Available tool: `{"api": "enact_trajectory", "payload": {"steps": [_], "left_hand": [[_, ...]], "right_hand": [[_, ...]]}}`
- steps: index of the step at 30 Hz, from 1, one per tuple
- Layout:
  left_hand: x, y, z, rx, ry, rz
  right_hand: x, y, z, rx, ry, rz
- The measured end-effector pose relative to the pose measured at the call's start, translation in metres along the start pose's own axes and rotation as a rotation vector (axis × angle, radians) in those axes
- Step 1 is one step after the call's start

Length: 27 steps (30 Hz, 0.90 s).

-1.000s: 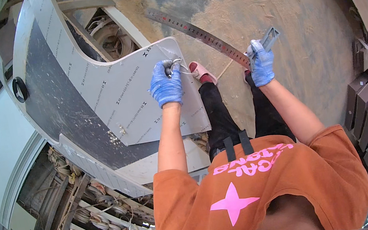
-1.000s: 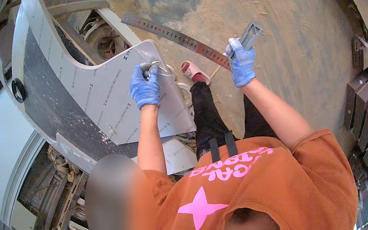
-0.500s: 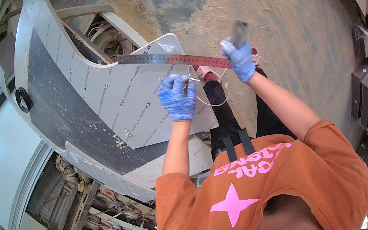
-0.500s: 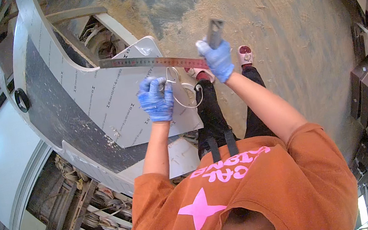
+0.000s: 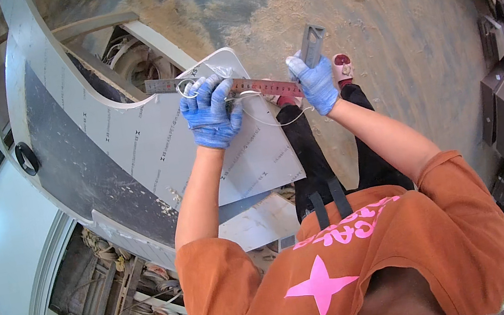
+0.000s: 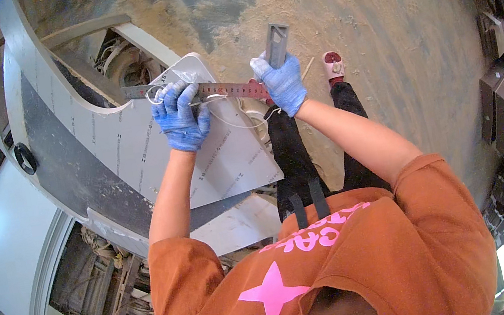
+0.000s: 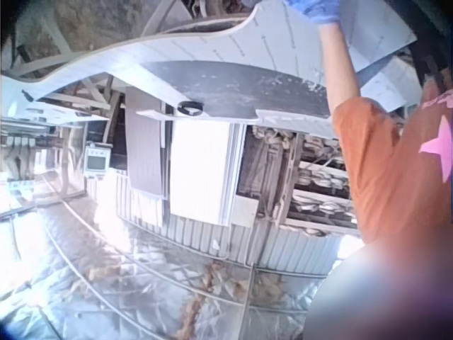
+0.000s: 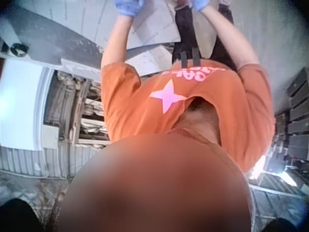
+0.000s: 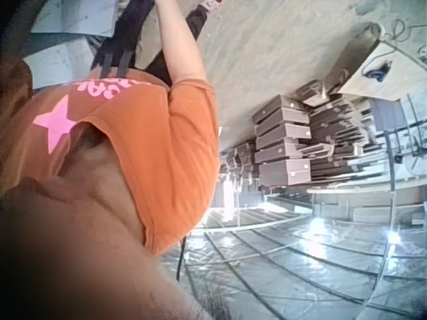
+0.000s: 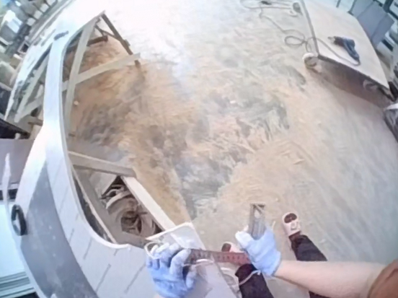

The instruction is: The person measures and cuts a large white sheet material on a workbench using a metal ruler and a utility knife. They align the ruler, score the sheet, and peel away the cut strip. The person wears blue gloves and an orange shirt.

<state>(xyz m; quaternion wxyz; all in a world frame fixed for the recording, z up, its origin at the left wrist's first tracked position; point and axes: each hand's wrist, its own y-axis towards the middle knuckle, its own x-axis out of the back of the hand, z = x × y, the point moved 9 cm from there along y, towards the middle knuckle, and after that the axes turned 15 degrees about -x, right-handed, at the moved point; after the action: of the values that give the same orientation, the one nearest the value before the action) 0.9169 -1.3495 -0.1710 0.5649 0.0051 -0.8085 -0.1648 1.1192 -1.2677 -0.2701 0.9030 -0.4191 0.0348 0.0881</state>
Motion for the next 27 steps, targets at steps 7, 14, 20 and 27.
{"api": "enact_trajectory", "payload": {"steps": [7,14,20,27], "left_hand": [[-0.001,0.004,-0.001,-0.021,0.040,0.014],[-0.001,-0.002,-0.004,-0.059,0.046,0.016],[0.002,-0.011,-0.028,-0.101,0.011,0.066],[-0.008,-0.017,-0.028,-0.073,-0.017,0.069]], "right_hand": [[0.000,-0.011,-0.020,0.010,0.067,-0.085],[-0.028,-0.030,-0.042,-0.050,0.149,-0.183],[0.001,-0.025,-0.033,-0.002,-0.100,-0.077],[-0.002,-0.038,-0.043,0.088,-0.014,-0.191]]}}
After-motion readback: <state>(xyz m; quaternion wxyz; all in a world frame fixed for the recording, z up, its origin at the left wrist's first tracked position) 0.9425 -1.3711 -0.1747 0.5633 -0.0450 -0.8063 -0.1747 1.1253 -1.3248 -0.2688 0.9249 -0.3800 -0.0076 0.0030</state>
